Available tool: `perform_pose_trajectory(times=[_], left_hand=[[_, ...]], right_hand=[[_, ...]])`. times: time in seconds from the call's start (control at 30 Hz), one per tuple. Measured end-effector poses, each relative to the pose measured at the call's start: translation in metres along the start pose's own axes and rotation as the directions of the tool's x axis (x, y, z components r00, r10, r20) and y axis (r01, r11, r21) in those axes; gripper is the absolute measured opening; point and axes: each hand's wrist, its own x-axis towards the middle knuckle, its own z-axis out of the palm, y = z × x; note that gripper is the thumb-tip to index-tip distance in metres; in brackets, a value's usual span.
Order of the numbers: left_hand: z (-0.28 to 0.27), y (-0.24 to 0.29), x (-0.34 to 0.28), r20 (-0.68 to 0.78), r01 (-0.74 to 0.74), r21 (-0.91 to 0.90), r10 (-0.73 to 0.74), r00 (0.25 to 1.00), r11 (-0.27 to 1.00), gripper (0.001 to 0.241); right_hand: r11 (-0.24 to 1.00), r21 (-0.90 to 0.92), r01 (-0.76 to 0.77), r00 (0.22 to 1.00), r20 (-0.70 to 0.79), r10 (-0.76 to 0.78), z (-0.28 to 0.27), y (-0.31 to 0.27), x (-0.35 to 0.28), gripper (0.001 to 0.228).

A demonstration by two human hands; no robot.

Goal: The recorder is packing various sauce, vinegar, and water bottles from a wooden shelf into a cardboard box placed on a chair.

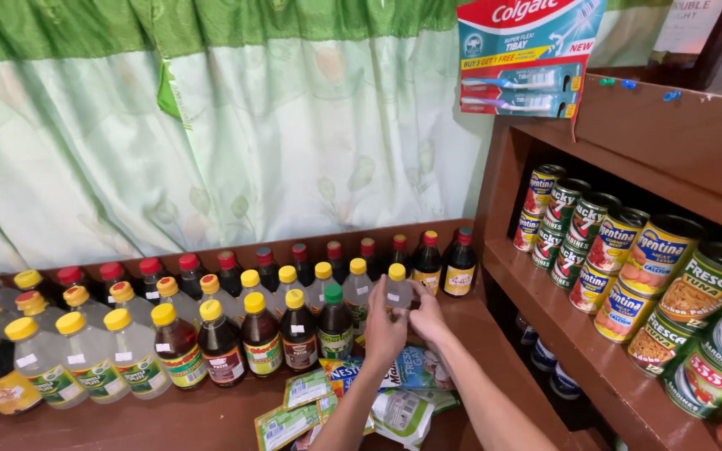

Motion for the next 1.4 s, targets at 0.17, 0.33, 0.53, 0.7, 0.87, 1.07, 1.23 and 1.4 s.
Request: perform_pose_trajectory(times=[0.17, 0.33, 0.53, 0.7, 0.87, 1.07, 1.23, 1.4], left_hand=[[-0.021, 0.032, -0.007, -0.001, -0.081, -0.146, 0.082, 0.997, 0.986, 0.072], [-0.061, 0.076, -0.025, -0.044, -0.181, 0.087, 0.185, 0.982, 0.98, 0.065], [-0.121, 0.098, -0.059, -0.036, -0.242, -0.08, 0.24, 0.97, 0.967, 0.064], [-0.18, 0.087, -0.096, 0.051, -0.002, -0.527, 0.035, 0.998, 0.85, 0.058], [-0.253, 0.09, -0.129, -0.031, 0.042, -0.495, -0.065, 0.997, 0.868, 0.058], [-0.34, 0.083, -0.181, -0.217, 0.024, -0.434, -0.131, 0.967, 0.901, 0.057], [-0.408, 0.072, -0.223, -0.401, 0.029, -0.364, -0.185, 0.897, 0.931, 0.055], [-0.478, 0.072, -0.266, -0.563, 0.027, -0.146, -0.105, 0.82, 0.989, 0.053]], right_hand=[[0.927, 0.336, 0.166, 0.98, 0.048, -0.193, -0.013, -0.013, -0.015, 0.074], [0.91, 0.373, 0.182, 0.973, 0.068, -0.222, -0.015, -0.077, -0.064, 0.067], [0.828, 0.545, 0.132, 0.94, 0.197, -0.279, 0.023, -0.123, -0.127, 0.063], [0.778, 0.627, -0.047, 0.891, 0.378, -0.25, 0.07, -0.141, -0.172, 0.072], [0.81, 0.586, -0.012, 0.836, 0.45, -0.313, 0.133, -0.165, -0.214, 0.069], [0.837, 0.532, -0.127, 0.736, 0.616, -0.28, 0.217, -0.192, -0.267, 0.065], [0.874, 0.456, -0.166, 0.657, 0.712, -0.247, 0.299, -0.187, -0.303, 0.058], [0.852, 0.433, -0.294, 0.571, 0.795, -0.207, 0.378, -0.198, -0.341, 0.053]])
